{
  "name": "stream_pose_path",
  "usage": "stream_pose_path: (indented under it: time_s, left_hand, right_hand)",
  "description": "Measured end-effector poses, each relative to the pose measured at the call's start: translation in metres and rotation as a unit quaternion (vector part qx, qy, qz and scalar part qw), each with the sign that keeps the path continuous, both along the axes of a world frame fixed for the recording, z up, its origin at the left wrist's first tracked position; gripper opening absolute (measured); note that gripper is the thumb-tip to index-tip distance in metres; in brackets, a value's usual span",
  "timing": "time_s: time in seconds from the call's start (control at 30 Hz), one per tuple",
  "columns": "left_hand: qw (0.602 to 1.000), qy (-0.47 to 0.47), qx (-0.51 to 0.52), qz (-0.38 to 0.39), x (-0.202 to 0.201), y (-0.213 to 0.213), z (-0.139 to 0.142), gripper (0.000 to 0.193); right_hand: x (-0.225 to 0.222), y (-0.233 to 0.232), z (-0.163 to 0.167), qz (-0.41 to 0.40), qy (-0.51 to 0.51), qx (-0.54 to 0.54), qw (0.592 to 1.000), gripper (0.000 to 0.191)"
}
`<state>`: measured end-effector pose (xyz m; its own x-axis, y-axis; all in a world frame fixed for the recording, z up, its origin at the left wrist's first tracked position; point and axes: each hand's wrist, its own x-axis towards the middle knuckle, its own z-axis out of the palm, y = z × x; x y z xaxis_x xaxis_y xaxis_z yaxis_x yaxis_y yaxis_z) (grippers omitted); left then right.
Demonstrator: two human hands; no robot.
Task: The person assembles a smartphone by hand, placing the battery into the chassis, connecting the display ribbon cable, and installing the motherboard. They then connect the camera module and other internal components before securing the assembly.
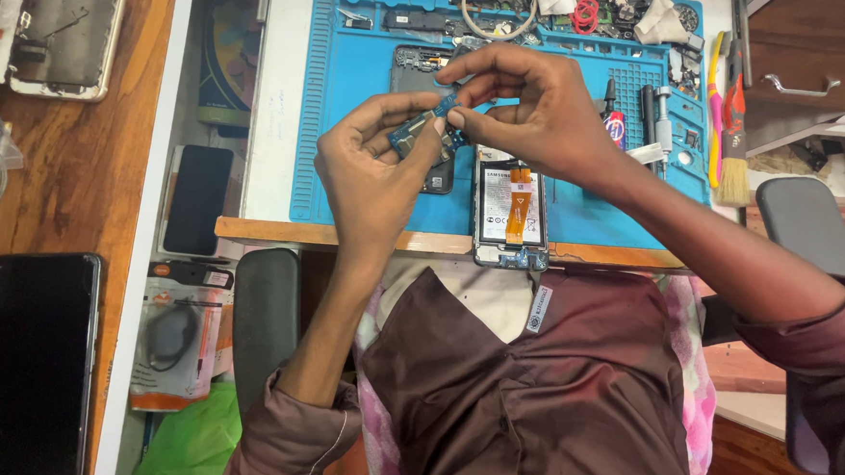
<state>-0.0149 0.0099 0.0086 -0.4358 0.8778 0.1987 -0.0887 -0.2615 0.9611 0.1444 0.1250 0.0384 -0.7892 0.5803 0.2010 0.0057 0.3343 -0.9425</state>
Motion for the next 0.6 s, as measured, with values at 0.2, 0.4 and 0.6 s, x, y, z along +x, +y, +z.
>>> stream_pose_path:
  time_s: [0.2, 0.4, 0.6]
  left_hand:
    - [1.0, 0.023, 0.01, 0.015, 0.0026, -0.0022, 0.0038, 0.022]
    - [0.999, 0.046, 0.02, 0.022, 0.0044, -0.0043, 0.0075, 0.021]
    - [0.996, 0.061, 0.045, 0.042, 0.0098, -0.0061, 0.0092, 0.022]
  right_hand:
    - [-0.0007, -0.005, -0.0021, -0.013, 0.006, -0.022, 1.0, 0.034]
    - [-0.001, -0.0068, -0.004, -0.003, 0.032, -0.012, 0.999, 0.036]
    - [-0.001, -0.0106, -0.0058, -0.024, 0.036, 0.046, 0.998, 0.039]
